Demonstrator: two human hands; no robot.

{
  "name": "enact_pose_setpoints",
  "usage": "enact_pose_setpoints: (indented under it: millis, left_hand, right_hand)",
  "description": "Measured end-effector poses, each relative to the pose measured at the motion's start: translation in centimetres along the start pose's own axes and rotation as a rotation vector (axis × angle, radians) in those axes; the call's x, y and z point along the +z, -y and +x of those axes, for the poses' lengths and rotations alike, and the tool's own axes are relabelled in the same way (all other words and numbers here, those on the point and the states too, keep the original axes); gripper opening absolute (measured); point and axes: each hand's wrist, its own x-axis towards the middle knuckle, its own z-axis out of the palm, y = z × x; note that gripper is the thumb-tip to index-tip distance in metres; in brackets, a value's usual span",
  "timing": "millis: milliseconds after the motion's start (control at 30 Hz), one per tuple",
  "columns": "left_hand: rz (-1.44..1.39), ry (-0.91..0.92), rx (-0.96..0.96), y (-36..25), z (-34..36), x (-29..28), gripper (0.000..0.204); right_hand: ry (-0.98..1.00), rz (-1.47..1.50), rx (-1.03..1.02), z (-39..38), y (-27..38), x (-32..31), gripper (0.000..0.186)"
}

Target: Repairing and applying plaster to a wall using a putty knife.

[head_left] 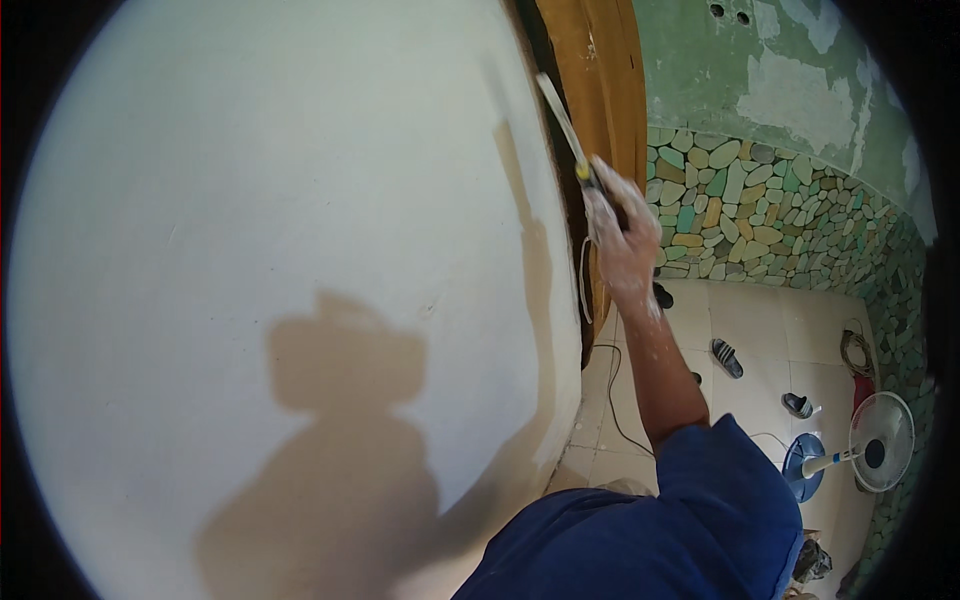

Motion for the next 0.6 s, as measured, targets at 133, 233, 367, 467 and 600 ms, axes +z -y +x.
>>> enact_pose_setpoints:
  millis: [133, 233, 367, 467, 600]
  left_hand:
    - [0.028, 0.042, -0.09, 0.0, -1.3, 0.3, 0.055]
    - [0.042, 0.042, -0.053, 0.1, -1.2, 0.3, 0.055]
    - [0.077, 0.024, -0.015, -0.9, 0.4, 0.2, 0.057]
    - [0.072, 0.021, -0.012, -1.8, 0.7, 0.2, 0.058]
    - [-0.116, 0.079, -0.357, -4.3, -1.2, -0.4, 0.061]
  right_hand:
    - [0.103, -0.275, 0.054, -6.3, -7.0, -5.2, 0.036]
    - [0.145, -0.285, 0.033, -9.6, -9.4, -6.9, 0.036]
    - [0.144, -0.199, 0.246, -11.0, -10.4, -6.6, 0.033]
    - [0.181, -0.167, 0.183, -9.8, -11.6, -5.5, 0.034]
    - [0.182, -0.125, 0.05, -5.5, -10.6, -2.7, 0.034]
